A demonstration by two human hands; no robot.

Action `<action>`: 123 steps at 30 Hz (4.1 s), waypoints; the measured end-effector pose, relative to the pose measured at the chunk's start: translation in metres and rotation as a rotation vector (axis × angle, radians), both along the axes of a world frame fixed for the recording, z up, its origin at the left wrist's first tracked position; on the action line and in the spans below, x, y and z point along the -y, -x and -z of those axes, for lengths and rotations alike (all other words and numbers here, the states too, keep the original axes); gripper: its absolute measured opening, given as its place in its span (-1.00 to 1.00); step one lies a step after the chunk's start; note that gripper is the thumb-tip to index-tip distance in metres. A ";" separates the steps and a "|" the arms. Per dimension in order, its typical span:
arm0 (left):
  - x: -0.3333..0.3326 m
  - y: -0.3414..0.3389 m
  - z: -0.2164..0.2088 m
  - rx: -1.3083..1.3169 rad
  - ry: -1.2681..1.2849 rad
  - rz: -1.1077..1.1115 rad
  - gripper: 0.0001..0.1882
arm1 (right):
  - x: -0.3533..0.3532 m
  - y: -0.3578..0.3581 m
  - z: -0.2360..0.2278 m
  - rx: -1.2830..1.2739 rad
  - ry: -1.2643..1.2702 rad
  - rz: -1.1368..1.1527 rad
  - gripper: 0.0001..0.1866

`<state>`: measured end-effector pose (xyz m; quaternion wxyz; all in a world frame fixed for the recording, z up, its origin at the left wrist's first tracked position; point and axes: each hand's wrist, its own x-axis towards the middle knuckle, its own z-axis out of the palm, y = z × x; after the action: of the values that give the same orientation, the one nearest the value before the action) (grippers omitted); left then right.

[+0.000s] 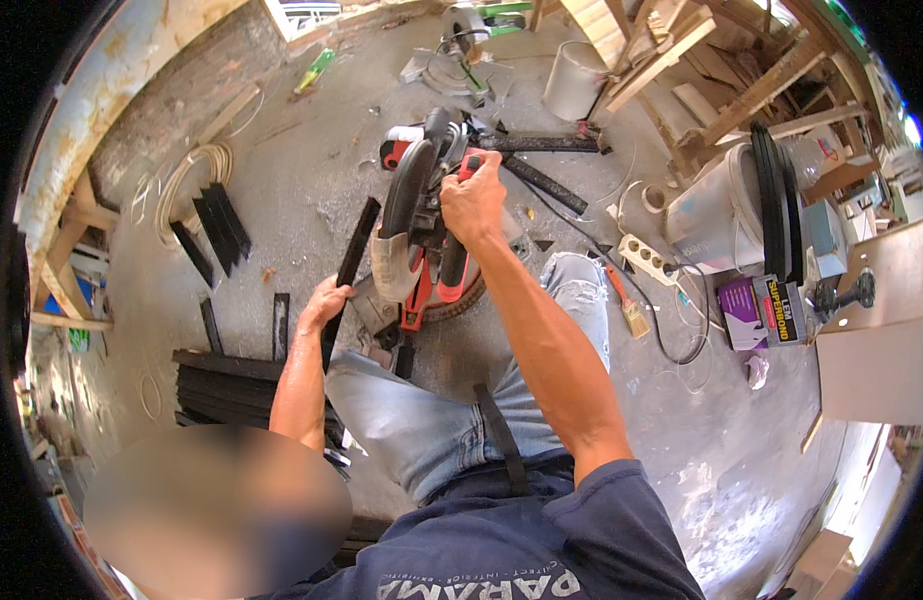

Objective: The person cleans a miter saw with a brush, uses a power drill on it, and then saws black wood-like components one at a time.

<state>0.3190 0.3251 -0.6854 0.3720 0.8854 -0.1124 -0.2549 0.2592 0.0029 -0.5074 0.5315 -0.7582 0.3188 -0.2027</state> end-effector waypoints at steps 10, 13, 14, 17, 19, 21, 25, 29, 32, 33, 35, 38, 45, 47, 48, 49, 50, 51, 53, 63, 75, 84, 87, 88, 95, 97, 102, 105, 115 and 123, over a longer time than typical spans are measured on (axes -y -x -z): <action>0.008 0.008 0.016 0.131 -0.101 -0.124 -0.69 | 0.037 -0.035 -0.030 -0.002 -0.163 -0.124 -0.56; 0.021 0.020 0.019 0.055 -0.031 -0.186 -0.74 | 0.056 -0.043 -0.030 -0.002 -0.261 -0.168 -0.59; 0.028 0.030 0.018 0.044 -0.031 -0.191 -0.74 | 0.063 -0.045 -0.029 0.007 -0.274 -0.191 -0.59; 0.025 0.043 0.019 0.049 0.077 -0.290 -0.74 | 0.069 -0.059 -0.039 -0.006 -0.306 -0.204 -0.68; 0.038 0.056 0.014 0.026 0.108 -0.311 -0.73 | 0.089 -0.066 -0.046 -0.118 -0.341 -0.376 -0.83; 0.042 0.066 0.015 0.054 0.126 -0.350 -0.68 | 0.088 -0.068 -0.050 -0.101 -0.343 -0.372 -0.86; 0.091 0.114 -0.031 -0.012 -0.067 -0.262 -0.67 | 0.100 -0.042 -0.053 -0.128 -0.286 -0.369 -0.87; 0.079 0.129 -0.014 0.108 -0.113 -0.179 -0.64 | 0.096 -0.042 -0.051 -0.124 -0.273 -0.402 -0.76; 0.057 0.144 -0.009 0.316 -0.078 -0.128 -0.59 | 0.086 -0.032 -0.053 -0.105 -0.277 -0.392 -0.67; 0.051 0.147 -0.020 0.373 -0.157 -0.088 -0.59 | 0.083 -0.028 -0.055 -0.086 -0.301 -0.368 -0.67; 0.048 0.152 -0.024 0.433 -0.258 -0.019 -0.56 | 0.086 -0.026 -0.055 -0.080 -0.324 -0.330 -0.65; 0.040 0.154 -0.018 0.372 -0.326 0.034 -0.49 | 0.093 -0.031 -0.049 -0.088 -0.353 -0.349 -0.62; 0.030 0.171 -0.007 0.606 -0.327 0.237 -0.37 | 0.096 -0.035 -0.050 -0.125 -0.352 -0.365 -0.70; 0.043 0.171 0.005 0.688 -0.354 0.234 -0.39 | 0.100 -0.037 -0.048 -0.128 -0.334 -0.385 -0.82; 0.050 0.170 0.011 0.783 -0.378 0.242 -0.41 | 0.104 -0.038 -0.047 -0.141 -0.330 -0.401 -0.82; 0.054 0.169 0.017 0.808 -0.381 0.258 -0.49 | 0.104 -0.039 -0.044 -0.140 -0.338 -0.406 -0.84; 0.054 0.168 0.024 0.793 -0.391 0.235 -0.49 | 0.102 -0.040 -0.041 -0.139 -0.345 -0.414 -0.87; 0.058 0.164 0.032 0.864 -0.431 0.274 -0.52 | 0.103 -0.040 -0.042 -0.128 -0.335 -0.389 -0.88; 0.063 0.160 0.036 0.896 -0.468 0.290 -0.57 | 0.107 -0.039 -0.039 -0.161 -0.356 -0.380 -0.90; 0.073 0.148 0.045 1.055 -0.545 0.180 -0.68 | 0.115 -0.040 -0.040 -0.138 -0.476 -0.377 -0.93; 0.080 0.151 0.047 0.715 -0.328 0.033 -0.64 | 0.089 -0.004 -0.036 -0.066 -0.308 -0.318 -0.84; 0.074 0.155 0.039 0.651 -0.366 0.043 -0.71 | 0.037 0.068 -0.001 0.086 -0.216 -0.246 -0.55; 0.075 0.157 0.042 0.661 -0.359 0.015 -0.65 | 0.026 0.085 0.013 0.148 -0.181 -0.265 -0.52; 0.076 0.157 0.044 0.677 -0.350 -0.008 -0.59 | 0.023 0.090 0.017 0.167 -0.151 -0.265 -0.51; 0.085 0.152 0.041 0.676 -0.347 -0.013 -0.62 | 0.008 0.107 0.031 0.204 -0.098 -0.239 -0.51; 0.088 0.147 0.035 0.682 -0.343 0.003 -0.66 | 0.008 0.111 0.036 0.203 -0.086 -0.246 -0.49; 0.088 0.131 0.030 0.719 -0.331 0.012 -0.71 | 0.001 0.120 0.047 0.219 -0.073 -0.250 -0.50; 0.086 0.131 0.007 0.731 0.020 -0.262 -0.76 | 0.006 0.121 0.050 0.246 -0.036 -0.216 -0.51; -0.016 0.187 0.000 -0.507 -0.620 -0.506 -0.37 | 0.009 0.119 0.049 0.266 -0.075 -0.240 -0.54; -0.015 0.223 0.058 -0.148 -1.046 -0.198 0.01 | 0.020 0.094 0.020 0.236 -0.230 -0.253 -0.51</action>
<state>0.0961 0.3403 -0.7435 -0.0898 0.9386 0.1402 -0.3022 0.1647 -0.0175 -0.5278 0.6692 -0.6976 0.1778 -0.1841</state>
